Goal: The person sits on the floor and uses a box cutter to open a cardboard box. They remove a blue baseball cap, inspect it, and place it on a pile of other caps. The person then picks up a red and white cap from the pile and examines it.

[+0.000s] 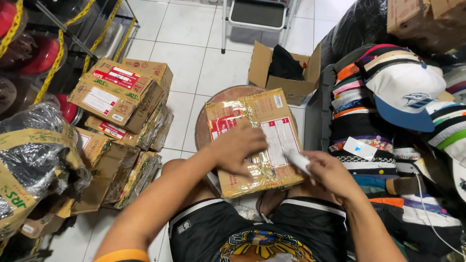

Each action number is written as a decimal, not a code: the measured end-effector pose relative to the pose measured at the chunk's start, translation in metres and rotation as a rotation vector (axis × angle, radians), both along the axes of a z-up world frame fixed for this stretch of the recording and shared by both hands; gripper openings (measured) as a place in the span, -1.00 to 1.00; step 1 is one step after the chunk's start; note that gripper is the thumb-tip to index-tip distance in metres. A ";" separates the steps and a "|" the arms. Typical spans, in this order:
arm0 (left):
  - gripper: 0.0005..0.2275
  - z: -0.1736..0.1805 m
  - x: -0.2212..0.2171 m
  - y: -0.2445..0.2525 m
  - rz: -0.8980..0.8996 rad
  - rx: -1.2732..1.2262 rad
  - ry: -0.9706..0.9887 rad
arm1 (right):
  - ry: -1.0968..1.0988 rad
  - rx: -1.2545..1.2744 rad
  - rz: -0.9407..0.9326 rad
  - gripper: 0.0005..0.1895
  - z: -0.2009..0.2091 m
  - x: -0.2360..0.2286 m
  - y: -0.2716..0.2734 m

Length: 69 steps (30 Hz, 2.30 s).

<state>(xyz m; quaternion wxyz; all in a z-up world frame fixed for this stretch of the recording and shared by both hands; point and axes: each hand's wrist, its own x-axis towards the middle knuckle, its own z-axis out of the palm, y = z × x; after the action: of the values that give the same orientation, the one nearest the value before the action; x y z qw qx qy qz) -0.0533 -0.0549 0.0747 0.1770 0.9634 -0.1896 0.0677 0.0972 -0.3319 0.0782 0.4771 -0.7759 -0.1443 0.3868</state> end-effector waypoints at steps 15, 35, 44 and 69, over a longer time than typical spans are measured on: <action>-0.34 -0.010 -0.035 -0.041 0.005 0.249 0.184 | -0.305 0.075 -0.169 -0.52 -0.051 -0.031 0.083; -0.61 -0.004 -0.153 0.057 0.362 0.088 -0.571 | -0.844 0.171 -0.085 -0.43 -0.082 -0.022 0.157; -0.55 -0.007 -0.234 0.070 0.712 0.079 -0.007 | -0.635 0.001 -0.085 -0.41 -0.069 -0.028 0.164; -0.77 -0.142 0.017 0.008 1.272 -1.497 0.216 | -0.419 0.249 0.192 -0.46 -0.053 -0.007 0.073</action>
<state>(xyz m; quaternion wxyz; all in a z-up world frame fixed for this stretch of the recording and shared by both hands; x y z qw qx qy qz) -0.0362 -0.0472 -0.0669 0.6877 0.5262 0.4724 0.1644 0.0901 -0.2585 0.0250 0.4898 -0.7570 -0.3595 0.2405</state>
